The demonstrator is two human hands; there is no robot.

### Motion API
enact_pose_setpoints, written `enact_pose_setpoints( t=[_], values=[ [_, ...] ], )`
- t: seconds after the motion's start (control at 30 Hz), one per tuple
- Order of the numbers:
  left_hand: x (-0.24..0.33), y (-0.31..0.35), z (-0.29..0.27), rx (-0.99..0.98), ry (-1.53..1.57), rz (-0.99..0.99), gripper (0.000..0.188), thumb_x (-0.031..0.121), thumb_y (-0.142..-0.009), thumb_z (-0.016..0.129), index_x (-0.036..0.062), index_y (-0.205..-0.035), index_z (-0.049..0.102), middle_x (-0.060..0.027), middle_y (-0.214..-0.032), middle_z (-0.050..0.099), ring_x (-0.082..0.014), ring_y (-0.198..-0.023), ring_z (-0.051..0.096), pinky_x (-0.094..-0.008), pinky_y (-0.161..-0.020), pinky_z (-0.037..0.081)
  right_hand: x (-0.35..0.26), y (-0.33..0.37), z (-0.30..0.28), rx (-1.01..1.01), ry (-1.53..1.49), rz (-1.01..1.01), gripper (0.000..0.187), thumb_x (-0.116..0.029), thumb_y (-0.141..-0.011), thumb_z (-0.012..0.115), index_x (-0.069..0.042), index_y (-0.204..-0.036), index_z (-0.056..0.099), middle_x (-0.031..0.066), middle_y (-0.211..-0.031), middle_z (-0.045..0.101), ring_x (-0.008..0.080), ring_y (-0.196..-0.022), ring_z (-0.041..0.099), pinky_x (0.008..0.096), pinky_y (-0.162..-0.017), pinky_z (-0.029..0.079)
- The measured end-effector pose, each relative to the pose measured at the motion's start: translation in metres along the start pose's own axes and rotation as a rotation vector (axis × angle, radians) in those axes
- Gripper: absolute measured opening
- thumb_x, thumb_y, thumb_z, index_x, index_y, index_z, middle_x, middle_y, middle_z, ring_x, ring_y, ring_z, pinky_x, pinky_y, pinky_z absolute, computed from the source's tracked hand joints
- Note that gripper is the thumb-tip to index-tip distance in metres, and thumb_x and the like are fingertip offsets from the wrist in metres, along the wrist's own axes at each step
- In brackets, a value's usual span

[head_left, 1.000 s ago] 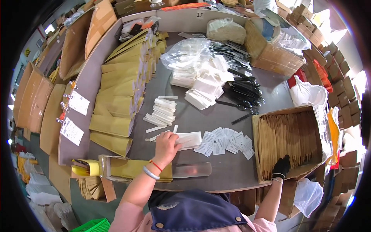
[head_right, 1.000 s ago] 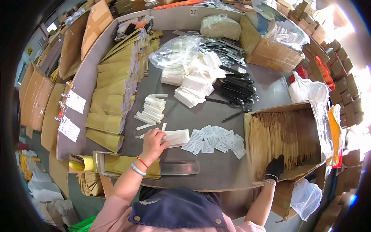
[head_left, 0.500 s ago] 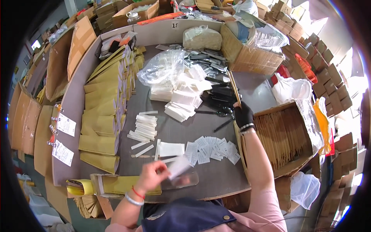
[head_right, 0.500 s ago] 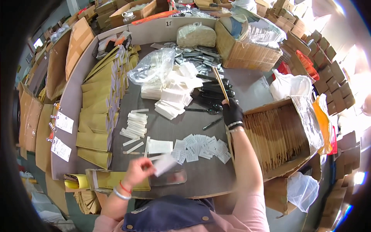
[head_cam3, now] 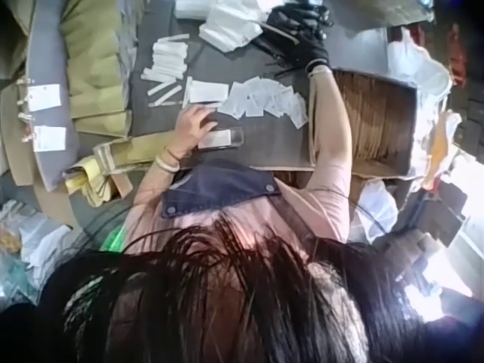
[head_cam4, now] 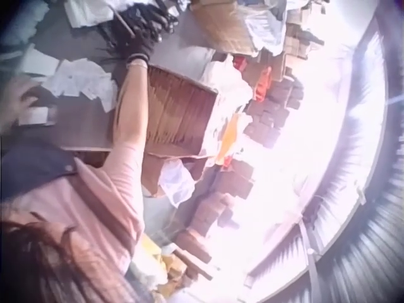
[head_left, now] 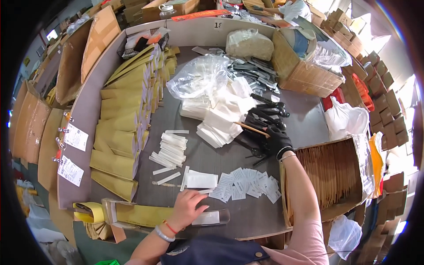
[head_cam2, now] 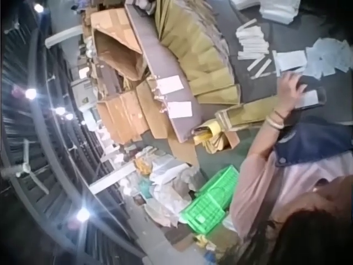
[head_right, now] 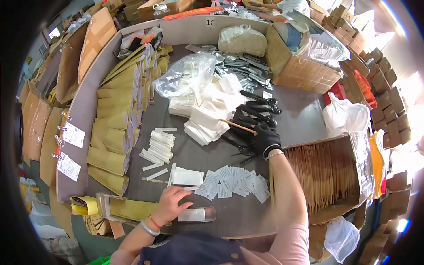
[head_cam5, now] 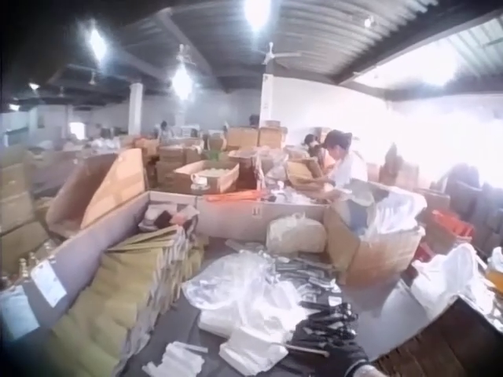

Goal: Manually packing wooden sticks into individual paper sleeves at a factory workstation.

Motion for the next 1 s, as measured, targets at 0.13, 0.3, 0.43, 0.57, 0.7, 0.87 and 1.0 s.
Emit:
enact_pose_setpoints(
  t=[0.13, 0.3, 0.43, 0.57, 0.7, 0.87, 1.0],
  values=[
    [0.030, -0.043, 0.029, -0.097, -0.160, 0.155, 0.048, 0.022, -0.064, 0.082, 0.0124, -0.109, 0.067, -0.0043, -0.104, 0.058, -0.0255, -0.101, 0.053, -0.0400, -0.085, 0.042, -0.018, 0.010, 0.011, -0.029, 0.162, -0.045, 0.034, -0.028, -0.091, 0.056, -0.028, -0.125, 0.060, 0.0064, -0.126, 0.058, 0.0356, -0.113, 0.056, 0.0444, -0.093, 0.047],
    [0.027, -0.055, 0.056, -0.224, -0.334, 0.165, 0.056, 0.022, -0.061, 0.084, 0.0133, -0.112, 0.063, -0.0046, -0.112, 0.054, -0.0258, -0.105, 0.050, -0.0418, -0.084, 0.039, -0.025, 0.021, -0.007, 0.130, -0.005, -0.181, 0.030, -0.024, -0.089, 0.056, -0.025, -0.119, 0.063, 0.0066, -0.125, 0.057, 0.0346, -0.112, 0.055, 0.0452, -0.092, 0.047],
    [0.035, -0.057, 0.048, -0.177, -0.300, 0.197, 0.050, 0.022, -0.058, 0.084, 0.0121, -0.103, 0.063, -0.0052, -0.110, 0.054, -0.0261, -0.102, 0.050, -0.0416, -0.083, 0.039, -0.019, 0.035, -0.020, 0.112, -0.156, -0.127, 0.025, -0.018, -0.086, 0.061, -0.019, -0.111, 0.065, 0.0088, -0.114, 0.063, 0.0335, -0.101, 0.062, 0.0432, -0.082, 0.051],
    [0.041, -0.052, 0.045, -0.136, -0.303, 0.241, 0.041, 0.020, -0.058, 0.083, 0.0112, -0.093, 0.063, -0.0032, -0.105, 0.056, -0.0243, -0.096, 0.051, -0.0394, -0.079, 0.040, -0.038, 0.069, -0.012, 0.006, -0.096, -0.064, 0.027, -0.030, -0.080, 0.070, -0.015, -0.102, 0.068, 0.0145, -0.096, 0.067, 0.0364, -0.088, 0.066, 0.0447, -0.075, 0.052],
    [0.046, -0.047, 0.042, -0.052, -0.286, 0.312, 0.031, 0.018, -0.060, 0.081, 0.0102, -0.085, 0.065, 0.0005, -0.095, 0.060, -0.0223, -0.089, 0.052, -0.0381, -0.076, 0.040, -0.035, 0.084, 0.001, -0.061, -0.008, 0.039, 0.036, -0.036, -0.071, 0.078, -0.012, -0.096, 0.069, 0.0150, -0.093, 0.067, 0.0355, -0.091, 0.065, 0.0451, -0.076, 0.051],
    [0.051, -0.056, 0.015, 0.048, -0.045, 0.231, 0.017, 0.016, -0.067, 0.080, 0.0116, -0.075, 0.066, 0.0021, -0.074, 0.064, -0.0204, -0.077, 0.054, -0.0360, -0.072, 0.041, -0.026, 0.084, 0.012, -0.060, -0.032, 0.102, 0.038, -0.033, -0.069, 0.080, -0.010, -0.096, 0.066, 0.0157, -0.099, 0.065, 0.0359, -0.093, 0.064, 0.0461, -0.077, 0.052],
    [0.038, -0.059, -0.013, -0.079, 0.425, -0.189, 0.010, 0.014, -0.073, 0.077, 0.0106, -0.079, 0.070, -0.0023, -0.070, 0.064, -0.0248, -0.066, 0.057, -0.0367, -0.064, 0.047, -0.020, 0.081, 0.023, -0.077, -0.036, 0.105, 0.038, -0.033, -0.070, 0.079, -0.009, -0.096, 0.065, 0.0160, -0.095, 0.066, 0.0366, -0.093, 0.064, 0.0463, -0.078, 0.052]
  ],
)
Point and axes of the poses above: each hand's wrist, its own y-axis away from the middle knuckle, its own z-axis out of the palm, x = y × z, the point moved 10 cm from there along -y, towards the middle knuckle
